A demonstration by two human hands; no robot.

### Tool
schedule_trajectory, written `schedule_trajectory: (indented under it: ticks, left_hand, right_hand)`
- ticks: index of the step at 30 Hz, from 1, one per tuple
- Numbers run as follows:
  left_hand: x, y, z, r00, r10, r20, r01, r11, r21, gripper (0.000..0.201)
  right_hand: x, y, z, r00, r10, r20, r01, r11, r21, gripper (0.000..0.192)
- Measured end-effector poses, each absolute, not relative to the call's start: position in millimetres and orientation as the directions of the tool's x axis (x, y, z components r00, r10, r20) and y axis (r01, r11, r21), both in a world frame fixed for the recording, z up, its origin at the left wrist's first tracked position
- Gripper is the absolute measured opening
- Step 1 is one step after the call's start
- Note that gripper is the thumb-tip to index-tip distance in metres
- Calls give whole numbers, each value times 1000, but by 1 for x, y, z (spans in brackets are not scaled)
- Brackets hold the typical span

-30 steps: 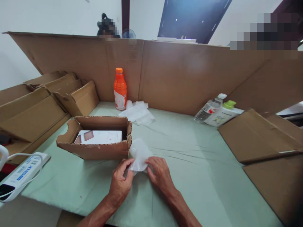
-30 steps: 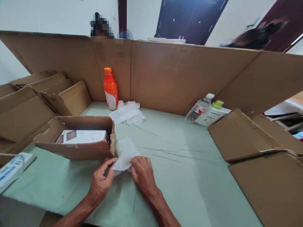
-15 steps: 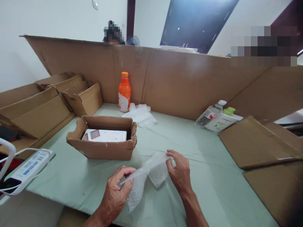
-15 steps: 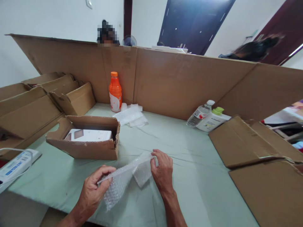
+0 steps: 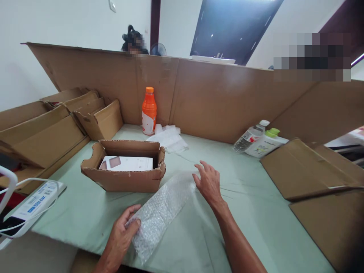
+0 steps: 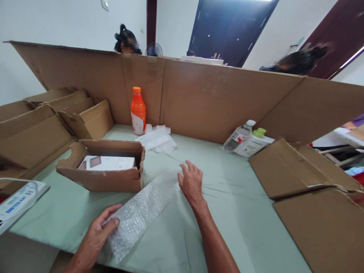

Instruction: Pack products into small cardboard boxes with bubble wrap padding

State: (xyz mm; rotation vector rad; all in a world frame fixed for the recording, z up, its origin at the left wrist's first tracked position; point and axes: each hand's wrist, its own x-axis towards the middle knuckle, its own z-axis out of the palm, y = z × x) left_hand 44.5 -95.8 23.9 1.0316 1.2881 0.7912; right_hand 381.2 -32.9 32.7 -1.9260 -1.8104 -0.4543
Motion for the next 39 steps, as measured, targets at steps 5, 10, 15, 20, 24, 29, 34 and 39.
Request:
schedule_trajectory:
  ticks: [5, 10, 15, 20, 24, 29, 34, 39]
  left_hand:
    - [38, -95, 13, 63, 928, -366, 142, 355, 924, 79]
    - [42, -102, -1, 87, 954, -288, 111, 278, 954, 76]
    - [34, -103, 2, 150, 954, -259, 153, 236, 960, 64]
    - [24, -106, 1, 276, 919, -280, 237, 217, 947, 50]
    - [20, -109, 0, 284, 921, -265, 263, 191, 946, 49]
    - [21, -108, 9, 237, 911, -338, 234, 284, 930, 51]
    - [37, -107, 24, 328, 867, -374, 170, 335, 927, 53]
    - [43, -104, 36, 378, 872, -310, 112, 289, 951, 54]
  right_hand:
    - [394, -39, 0, 243, 753, 611, 958, -90, -271, 47]
    - [373, -40, -1, 152, 804, 574, 937, 67, -342, 31]
    - [321, -44, -1, -85, 891, 447, 918, 244, -312, 22]
    - [307, -44, 5, -180, 914, 363, 899, 302, -316, 24]
    - [321, -54, 17, -160, 919, 361, 901, 285, -327, 24]
    - [323, -105, 51, -217, 913, 346, 815, 365, -450, 30]
    - [273, -163, 63, -372, 904, 209, 683, 419, -598, 71]
    - [232, -178, 23, -286, 929, 237, 713, 371, -595, 50]
